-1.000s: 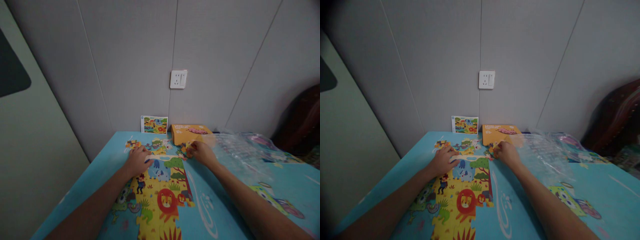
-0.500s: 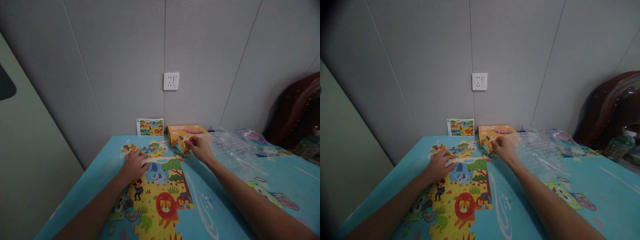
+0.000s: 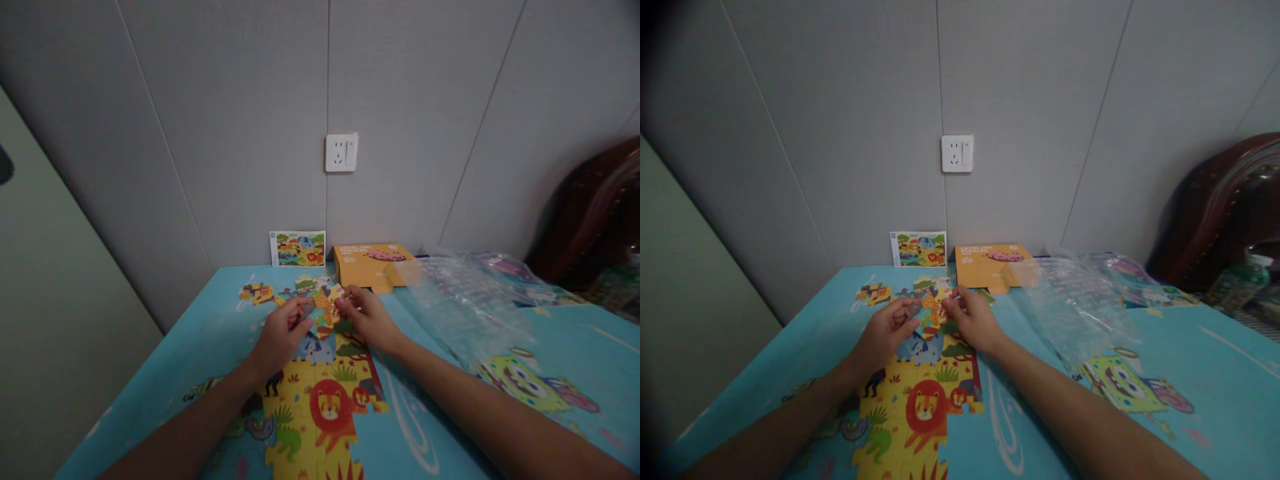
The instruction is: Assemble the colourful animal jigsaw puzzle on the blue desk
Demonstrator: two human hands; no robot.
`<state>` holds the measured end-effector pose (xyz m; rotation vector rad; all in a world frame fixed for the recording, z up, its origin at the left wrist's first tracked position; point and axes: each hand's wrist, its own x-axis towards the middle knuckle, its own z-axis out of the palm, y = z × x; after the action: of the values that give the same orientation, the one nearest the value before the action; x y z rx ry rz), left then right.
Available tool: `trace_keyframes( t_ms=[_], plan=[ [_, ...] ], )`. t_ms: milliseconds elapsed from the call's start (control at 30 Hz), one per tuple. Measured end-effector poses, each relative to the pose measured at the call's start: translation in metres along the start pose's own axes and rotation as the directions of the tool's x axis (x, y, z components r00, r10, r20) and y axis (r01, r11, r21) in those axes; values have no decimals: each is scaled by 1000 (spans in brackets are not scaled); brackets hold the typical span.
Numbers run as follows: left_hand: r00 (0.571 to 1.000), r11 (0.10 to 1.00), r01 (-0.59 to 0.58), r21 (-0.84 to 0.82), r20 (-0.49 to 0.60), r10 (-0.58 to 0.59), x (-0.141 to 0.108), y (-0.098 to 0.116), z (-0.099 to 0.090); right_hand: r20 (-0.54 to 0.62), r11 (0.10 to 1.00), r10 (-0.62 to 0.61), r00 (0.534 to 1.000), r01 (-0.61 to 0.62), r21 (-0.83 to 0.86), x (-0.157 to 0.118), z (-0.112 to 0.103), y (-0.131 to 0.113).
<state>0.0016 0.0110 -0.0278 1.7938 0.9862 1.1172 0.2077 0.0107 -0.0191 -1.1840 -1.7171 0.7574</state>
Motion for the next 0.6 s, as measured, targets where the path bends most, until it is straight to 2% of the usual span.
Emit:
trace_keyframes(
  t_ms=[67, 133, 233, 333, 433, 533, 600],
  plan=[
    [999, 997, 18, -75, -45, -21, 3, 1, -3, -3, 1000, 7, 1000, -7, -19, 0, -5, 0],
    [994, 993, 33, -110, -104, -45, 6, 4, -5, 114, 999, 18, 993, -14, -42, -3, -8, -4],
    [987, 990, 48, -129, -146, -67, 7, 9, -7, 284, 993, 12, 959, 22, -115, -10, -2, -13],
    [989, 988, 49, -147, -133, -69, 5, 12, -5, 299, 958, -35, 954, 117, -261, -15, 6, -22],
    [997, 986, 31, -165, -69, -43, 2, 10, -3, 265, 918, -59, 962, 157, -365, -16, 9, -26],
    [994, 973, 54, -223, 105, -31, 0, 7, 0, 241, 895, -49, 969, 150, -421, -14, 6, -26],
    [983, 969, 89, -232, 175, -49, -1, 5, 0, 197, 872, -45, 979, 135, -470, -10, -1, -24]
  ],
)
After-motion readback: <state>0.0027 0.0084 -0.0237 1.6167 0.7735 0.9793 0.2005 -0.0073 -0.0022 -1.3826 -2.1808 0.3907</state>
